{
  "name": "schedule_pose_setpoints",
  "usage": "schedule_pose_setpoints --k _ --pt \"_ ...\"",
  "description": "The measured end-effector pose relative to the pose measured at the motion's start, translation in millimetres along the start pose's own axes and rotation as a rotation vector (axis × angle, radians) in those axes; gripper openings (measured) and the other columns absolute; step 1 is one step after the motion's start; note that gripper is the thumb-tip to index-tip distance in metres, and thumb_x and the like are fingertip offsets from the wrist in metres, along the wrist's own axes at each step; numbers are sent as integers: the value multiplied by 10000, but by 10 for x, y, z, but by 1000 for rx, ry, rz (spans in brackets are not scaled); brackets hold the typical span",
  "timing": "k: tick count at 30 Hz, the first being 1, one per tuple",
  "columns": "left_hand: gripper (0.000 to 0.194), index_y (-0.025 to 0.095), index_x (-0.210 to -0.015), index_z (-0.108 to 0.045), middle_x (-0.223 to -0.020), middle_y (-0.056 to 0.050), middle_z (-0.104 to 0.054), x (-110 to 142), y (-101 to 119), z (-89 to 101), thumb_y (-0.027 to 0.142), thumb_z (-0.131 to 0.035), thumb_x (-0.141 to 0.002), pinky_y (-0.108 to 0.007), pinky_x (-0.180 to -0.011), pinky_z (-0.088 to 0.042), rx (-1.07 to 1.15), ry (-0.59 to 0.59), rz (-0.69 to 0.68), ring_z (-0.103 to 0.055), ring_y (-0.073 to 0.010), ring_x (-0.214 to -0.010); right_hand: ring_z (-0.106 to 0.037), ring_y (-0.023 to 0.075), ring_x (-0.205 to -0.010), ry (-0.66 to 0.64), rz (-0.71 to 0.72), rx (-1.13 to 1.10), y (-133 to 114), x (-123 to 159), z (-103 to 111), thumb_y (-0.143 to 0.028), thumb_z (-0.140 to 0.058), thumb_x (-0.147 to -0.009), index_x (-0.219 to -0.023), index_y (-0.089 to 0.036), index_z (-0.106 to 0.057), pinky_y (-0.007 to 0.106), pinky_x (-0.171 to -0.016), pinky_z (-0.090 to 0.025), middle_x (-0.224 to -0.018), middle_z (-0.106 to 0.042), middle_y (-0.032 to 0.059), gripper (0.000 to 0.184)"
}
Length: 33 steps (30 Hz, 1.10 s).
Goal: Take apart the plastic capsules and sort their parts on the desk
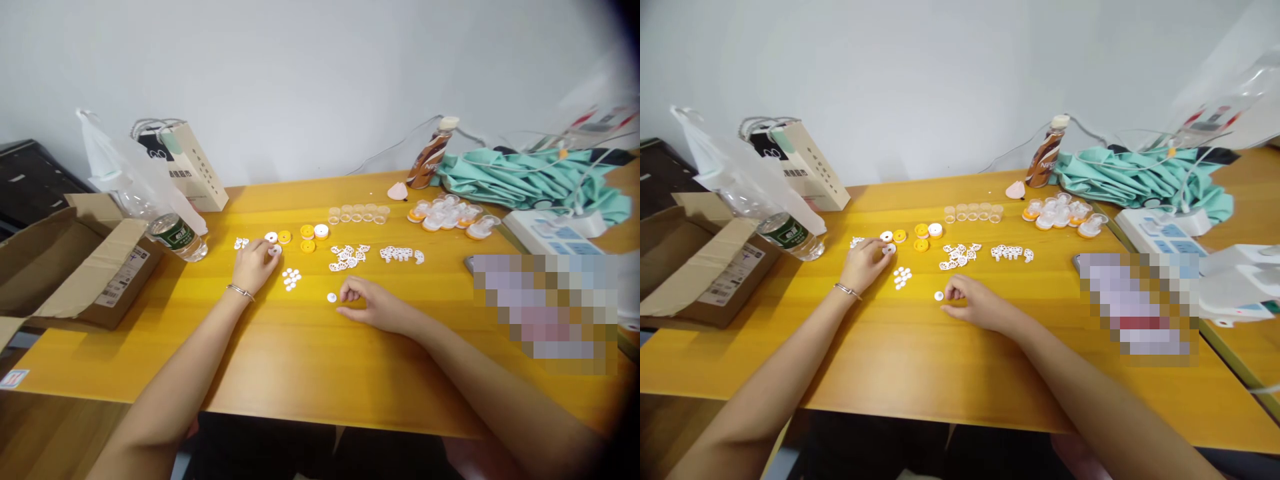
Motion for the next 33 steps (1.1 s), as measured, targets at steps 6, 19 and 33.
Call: schedule_pose_setpoints --k 6,19,33 --pt "291 158 -1109 -520 -1155 -121 -545 208 726 106 292 -465 -858 -372 -865 -428 40 -16 -395 -524 -223 -1029 -534 141 -715 78 58 -20 -69 3 128 -319 -537 -794 -799 -198 -539 286 -686 -461 -772 -574 22 121" --pt "334 102 -1218 -442 -1244 -138 -507 672 1441 -137 126 -349 -898 -347 -851 -467 -74 -168 -802 -489 -226 -1110 -406 297 -1004 865 -368 865 822 255 1860 -286 -525 -749 -1133 -60 -471 418 -848 -279 -1085 -507 216 449" --pt "226 97 -994 -552 -967 -109 -623 736 1529 -103 118 -345 -905 -267 -712 -498 -3 -125 -920 -576 -162 -843 -453 254 -830 814 -429 764 1096 195 1746 -256 -455 -814 -1040 -78 -463 361 -709 -297 -914 -527 205 288"
Point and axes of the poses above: each hand's wrist, its own x-axis away from the middle knuckle, its own z-axis out of the back of the hand, y = z × x, the point moved 8 cm from there along -x, towards the middle knuckle
